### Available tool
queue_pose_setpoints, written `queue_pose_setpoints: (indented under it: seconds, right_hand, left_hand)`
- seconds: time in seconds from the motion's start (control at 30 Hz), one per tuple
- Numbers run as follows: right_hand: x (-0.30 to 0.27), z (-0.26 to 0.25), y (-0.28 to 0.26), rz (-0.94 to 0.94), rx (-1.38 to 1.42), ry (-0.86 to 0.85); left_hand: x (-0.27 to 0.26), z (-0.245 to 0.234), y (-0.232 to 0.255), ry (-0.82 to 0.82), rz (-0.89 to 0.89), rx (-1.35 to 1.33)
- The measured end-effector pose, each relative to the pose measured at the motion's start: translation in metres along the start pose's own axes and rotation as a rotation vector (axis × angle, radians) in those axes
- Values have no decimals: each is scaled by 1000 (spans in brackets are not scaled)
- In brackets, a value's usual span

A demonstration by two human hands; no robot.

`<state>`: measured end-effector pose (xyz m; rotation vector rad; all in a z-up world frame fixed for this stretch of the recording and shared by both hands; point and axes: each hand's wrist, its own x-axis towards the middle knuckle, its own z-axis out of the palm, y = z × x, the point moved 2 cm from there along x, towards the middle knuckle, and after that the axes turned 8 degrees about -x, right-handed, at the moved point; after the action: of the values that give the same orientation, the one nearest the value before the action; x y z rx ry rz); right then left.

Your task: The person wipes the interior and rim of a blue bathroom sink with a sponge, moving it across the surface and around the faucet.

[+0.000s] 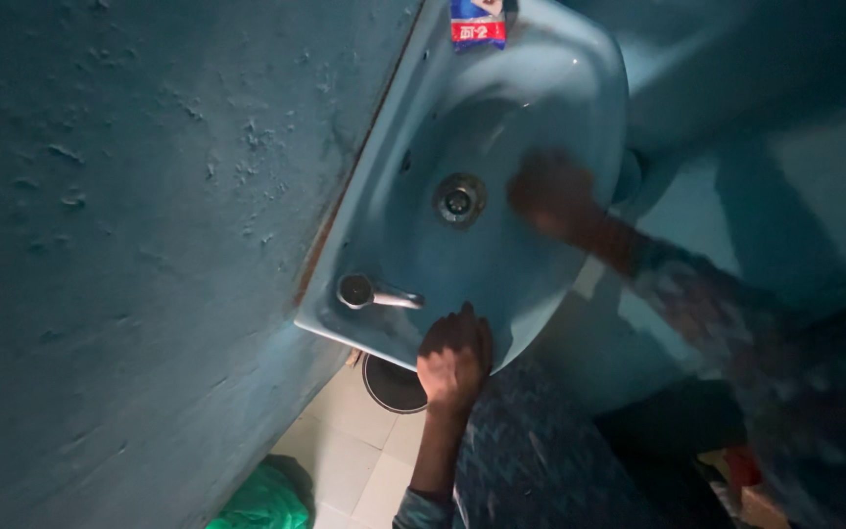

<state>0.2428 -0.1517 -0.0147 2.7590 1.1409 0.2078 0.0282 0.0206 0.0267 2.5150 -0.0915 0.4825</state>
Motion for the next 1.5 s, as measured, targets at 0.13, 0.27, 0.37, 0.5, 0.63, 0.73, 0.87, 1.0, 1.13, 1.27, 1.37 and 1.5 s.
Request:
queue_pose_setpoints:
  seconds: [0.13, 0.27, 0.37, 0.5, 0.63, 0.73, 0.87, 1.0, 1.13, 1.27, 1.37, 1.5]
  right_hand:
    - [19, 23, 6, 211, -79, 34]
    - [-7, 59, -49, 174, 36, -163]
    - [-26, 66, -88, -100, 155, -57]
    - [-35, 76, -98, -353, 336, 55]
    - [-1, 70, 3, 142, 205, -29]
    - [23, 50, 33, 299, -27, 321]
    - [32, 69, 47, 89, -238, 415]
    - [59, 113, 48, 87, -357, 312]
    - [54, 125, 19, 363, 186, 252]
    - [49, 86, -26, 68, 191, 111]
    - [47, 60, -38, 354, 769, -489]
    - [38, 54, 7, 213, 306, -279]
  left_hand:
    - [5, -4, -1, -34, -56, -57]
    - [4, 1, 0, -41, -68, -25]
    - [-2, 4, -4, -29, -23, 26]
    - [-3, 8, -5, -76, -47, 26]
    - [0, 3, -2, -75, -43, -28]
    - [3, -1, 1, -76, -32, -49]
    - [8, -3, 3, -101, -21, -41]
    - [7, -2, 3, -76, -29, 3]
    - [-2, 3, 0, -63, -27, 5]
    - [-6, 7, -7, -22, -3, 10]
    - [-5, 8, -7, -86, -39, -14]
    - [2, 2, -1, -49, -56, -15]
